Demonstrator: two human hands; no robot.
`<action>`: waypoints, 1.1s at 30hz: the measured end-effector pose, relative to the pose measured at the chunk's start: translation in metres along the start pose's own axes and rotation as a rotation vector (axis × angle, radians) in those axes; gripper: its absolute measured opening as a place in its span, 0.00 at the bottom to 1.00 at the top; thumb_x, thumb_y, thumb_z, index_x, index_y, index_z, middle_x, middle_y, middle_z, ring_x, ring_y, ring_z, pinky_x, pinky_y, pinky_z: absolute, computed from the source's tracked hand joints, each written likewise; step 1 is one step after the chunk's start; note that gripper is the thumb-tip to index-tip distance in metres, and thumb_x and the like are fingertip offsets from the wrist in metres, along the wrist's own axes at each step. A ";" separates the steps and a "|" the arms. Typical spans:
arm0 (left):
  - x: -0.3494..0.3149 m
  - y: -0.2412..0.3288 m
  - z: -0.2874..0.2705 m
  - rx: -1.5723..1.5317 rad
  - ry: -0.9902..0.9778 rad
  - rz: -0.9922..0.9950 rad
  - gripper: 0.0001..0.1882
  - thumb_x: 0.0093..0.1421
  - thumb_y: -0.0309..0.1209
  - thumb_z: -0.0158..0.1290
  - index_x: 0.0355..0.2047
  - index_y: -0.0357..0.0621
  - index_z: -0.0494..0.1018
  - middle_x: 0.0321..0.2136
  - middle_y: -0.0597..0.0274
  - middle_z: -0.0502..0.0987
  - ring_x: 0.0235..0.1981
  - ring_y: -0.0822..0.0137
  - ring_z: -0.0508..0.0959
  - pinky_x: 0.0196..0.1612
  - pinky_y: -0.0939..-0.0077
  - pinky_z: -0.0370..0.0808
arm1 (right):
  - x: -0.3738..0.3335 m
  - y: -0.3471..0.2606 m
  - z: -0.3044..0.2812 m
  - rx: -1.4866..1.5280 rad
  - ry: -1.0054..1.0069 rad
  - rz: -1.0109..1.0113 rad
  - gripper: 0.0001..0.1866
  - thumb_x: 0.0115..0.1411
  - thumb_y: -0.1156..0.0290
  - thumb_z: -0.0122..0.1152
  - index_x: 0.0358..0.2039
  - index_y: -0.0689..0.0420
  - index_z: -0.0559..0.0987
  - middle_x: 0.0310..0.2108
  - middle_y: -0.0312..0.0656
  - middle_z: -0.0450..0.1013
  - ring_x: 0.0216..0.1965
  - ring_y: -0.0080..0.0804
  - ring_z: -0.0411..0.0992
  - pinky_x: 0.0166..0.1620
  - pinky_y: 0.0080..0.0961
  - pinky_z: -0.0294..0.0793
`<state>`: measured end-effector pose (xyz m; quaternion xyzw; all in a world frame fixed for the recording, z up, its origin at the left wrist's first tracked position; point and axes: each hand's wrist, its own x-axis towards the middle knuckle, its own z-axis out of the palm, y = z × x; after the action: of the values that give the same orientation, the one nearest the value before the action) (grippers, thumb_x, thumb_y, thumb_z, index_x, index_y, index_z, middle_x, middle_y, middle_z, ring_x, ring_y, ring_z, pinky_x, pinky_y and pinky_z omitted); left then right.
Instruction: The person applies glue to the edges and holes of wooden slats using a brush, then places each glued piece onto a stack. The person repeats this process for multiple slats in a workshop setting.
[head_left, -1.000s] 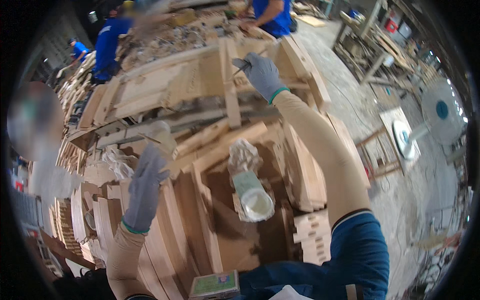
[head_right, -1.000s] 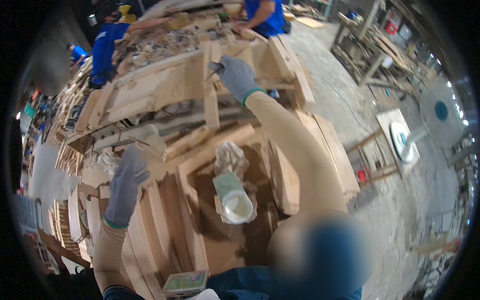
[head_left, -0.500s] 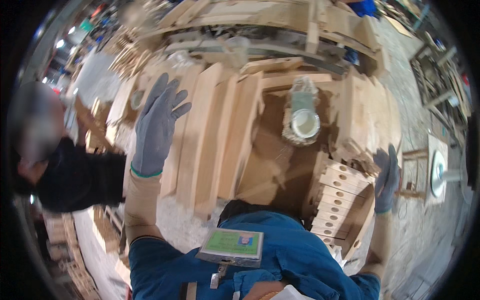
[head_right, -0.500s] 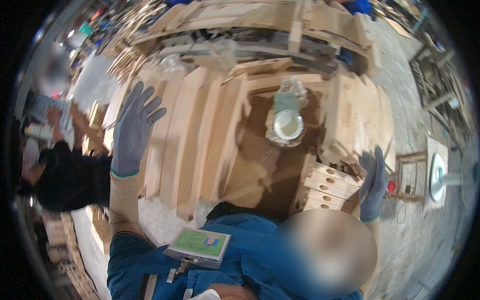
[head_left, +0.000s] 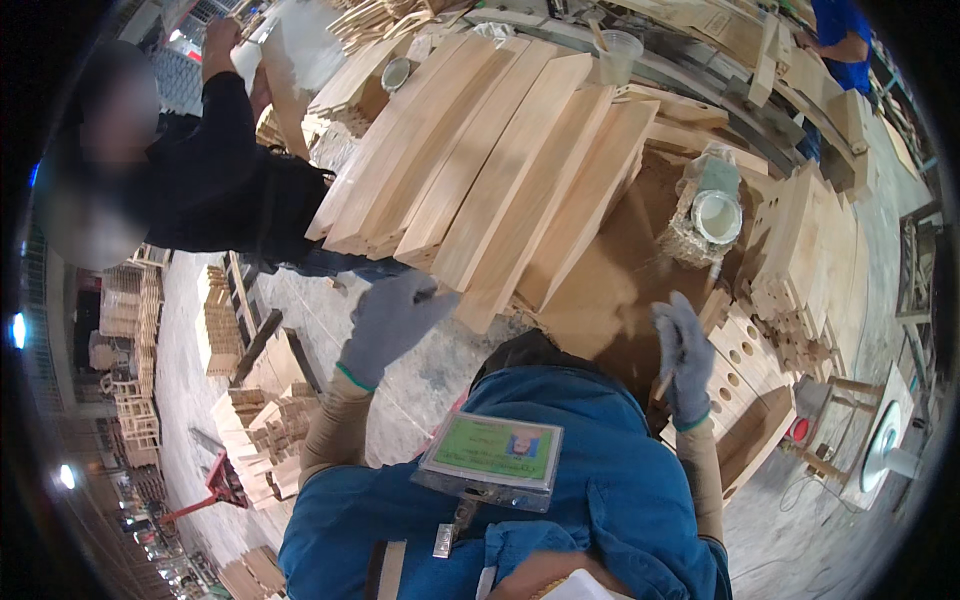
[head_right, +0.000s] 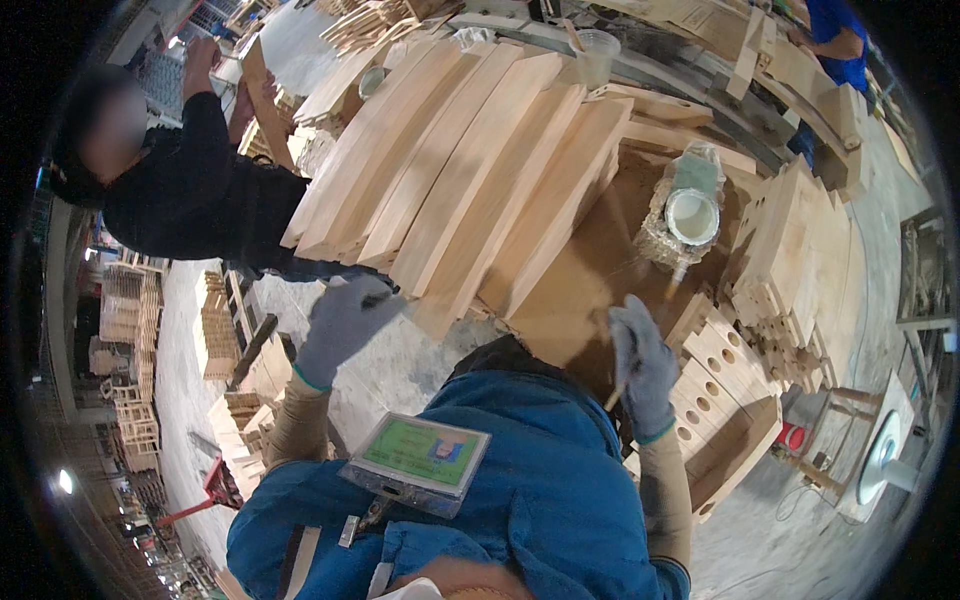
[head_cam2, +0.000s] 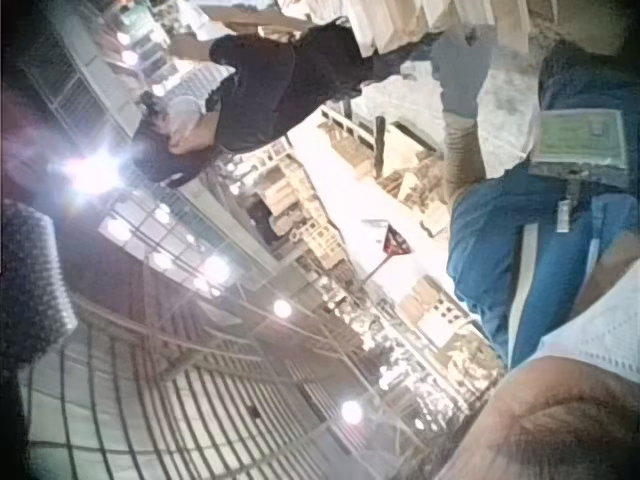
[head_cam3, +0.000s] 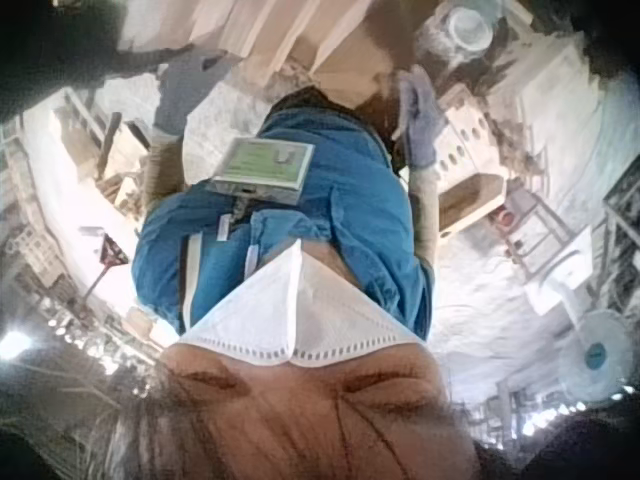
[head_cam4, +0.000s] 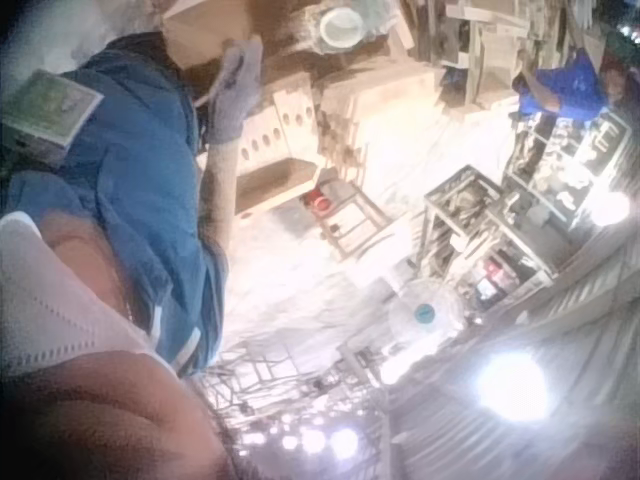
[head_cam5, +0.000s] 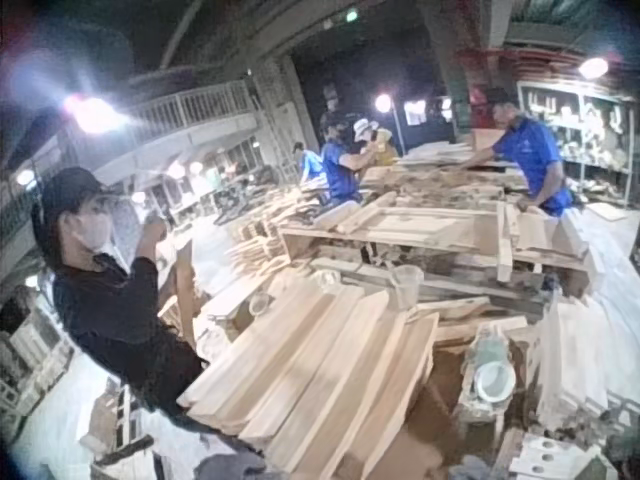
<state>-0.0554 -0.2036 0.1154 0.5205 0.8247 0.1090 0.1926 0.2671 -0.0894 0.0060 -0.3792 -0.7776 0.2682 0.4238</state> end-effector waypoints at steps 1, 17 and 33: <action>-0.009 -0.011 0.014 0.009 -0.021 -0.014 0.21 0.50 0.44 0.58 0.35 0.39 0.74 0.24 0.55 0.76 0.25 0.62 0.77 0.32 0.69 0.72 | 0.007 -0.007 0.010 -0.025 -0.008 -0.084 0.17 0.57 0.79 0.55 0.48 0.61 0.70 0.37 0.48 0.75 0.37 0.37 0.76 0.41 0.27 0.75; -0.002 0.022 0.086 -0.068 0.609 0.362 0.34 0.44 0.42 0.64 0.48 0.39 0.64 0.35 0.53 0.71 0.38 0.52 0.72 0.41 0.60 0.68 | 0.037 -0.037 0.091 0.653 -0.066 0.155 0.25 0.57 0.71 0.57 0.55 0.61 0.64 0.45 0.56 0.70 0.44 0.43 0.73 0.43 0.28 0.73; 0.200 0.141 0.114 -1.681 -0.436 -0.033 0.28 0.59 0.53 0.47 0.46 0.42 0.65 0.32 0.57 0.70 0.32 0.63 0.74 0.39 0.66 0.77 | 0.024 0.014 0.003 1.975 -0.300 0.942 0.29 0.65 0.56 0.41 0.62 0.59 0.53 0.47 0.48 0.68 0.27 0.29 0.70 0.26 0.23 0.77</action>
<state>0.0317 0.0355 0.0251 0.2029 0.4230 0.5769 0.6687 0.2618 -0.0622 0.0048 -0.0958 -0.0423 0.9491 0.2970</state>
